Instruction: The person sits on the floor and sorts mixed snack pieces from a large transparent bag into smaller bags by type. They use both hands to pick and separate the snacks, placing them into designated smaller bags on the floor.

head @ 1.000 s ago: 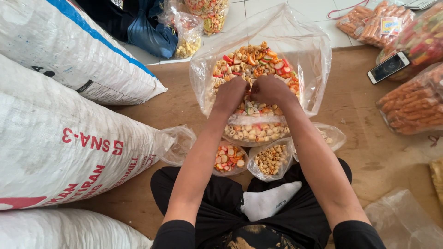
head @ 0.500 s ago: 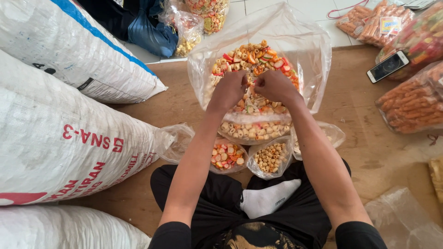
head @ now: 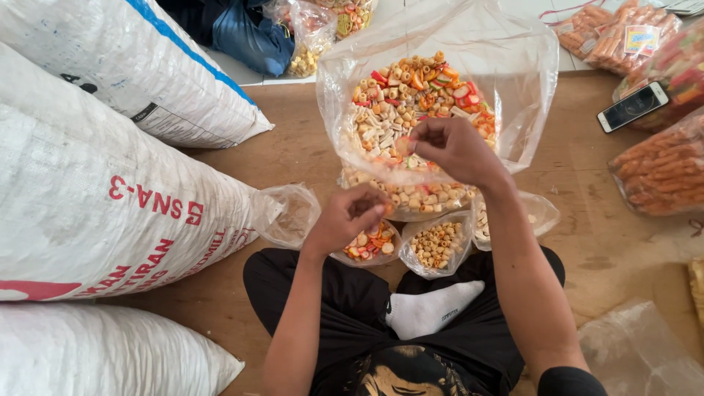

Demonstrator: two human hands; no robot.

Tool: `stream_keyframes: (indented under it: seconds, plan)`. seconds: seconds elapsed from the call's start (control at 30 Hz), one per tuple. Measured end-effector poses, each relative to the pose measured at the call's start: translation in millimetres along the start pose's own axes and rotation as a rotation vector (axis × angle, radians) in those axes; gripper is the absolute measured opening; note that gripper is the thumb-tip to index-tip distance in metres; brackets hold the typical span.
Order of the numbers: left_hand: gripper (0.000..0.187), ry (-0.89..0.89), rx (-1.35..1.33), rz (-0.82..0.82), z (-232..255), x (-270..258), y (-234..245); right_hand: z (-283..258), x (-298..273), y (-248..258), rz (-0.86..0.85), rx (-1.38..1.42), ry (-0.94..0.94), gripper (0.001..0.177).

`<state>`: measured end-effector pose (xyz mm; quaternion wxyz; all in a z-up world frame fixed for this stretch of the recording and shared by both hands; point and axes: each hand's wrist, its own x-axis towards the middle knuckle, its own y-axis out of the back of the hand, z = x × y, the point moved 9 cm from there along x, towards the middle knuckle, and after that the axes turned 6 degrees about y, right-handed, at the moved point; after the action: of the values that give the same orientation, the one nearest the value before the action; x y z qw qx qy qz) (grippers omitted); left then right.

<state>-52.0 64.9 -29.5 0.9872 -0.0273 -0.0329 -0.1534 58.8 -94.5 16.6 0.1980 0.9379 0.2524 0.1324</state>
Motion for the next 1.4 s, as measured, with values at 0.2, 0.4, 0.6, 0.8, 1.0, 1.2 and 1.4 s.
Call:
stream_keyframes:
  seconds: [0.2,0.4,0.6,0.8,1.0,1.2,1.4]
  plan:
    - [0.025,0.261,0.028,0.312,-150,-42,58,-32,-58,-88,-0.302,0.224,0.014,0.008]
    - [0.018,0.467,0.465,0.520,-235,-60,97,73,-68,-172,-0.380,-0.255,0.018,0.014]
    - [0.007,0.267,0.775,0.564,-272,-42,98,242,-69,-233,-0.320,-0.563,-0.163,0.019]
    - [0.014,0.273,0.763,0.574,-246,-42,73,298,-65,-257,-0.331,-0.605,-0.295,0.020]
    - [0.023,0.351,0.569,0.585,-194,-45,64,241,-64,-238,-0.332,-0.612,-0.230,0.027]
    - [0.023,0.078,0.482,0.657,-61,-37,48,108,-73,-198,-0.397,-0.329,0.012,0.029]
    - [0.012,-0.352,0.609,0.577,80,-16,2,-41,-75,-99,-0.177,-0.255,0.279,0.020]
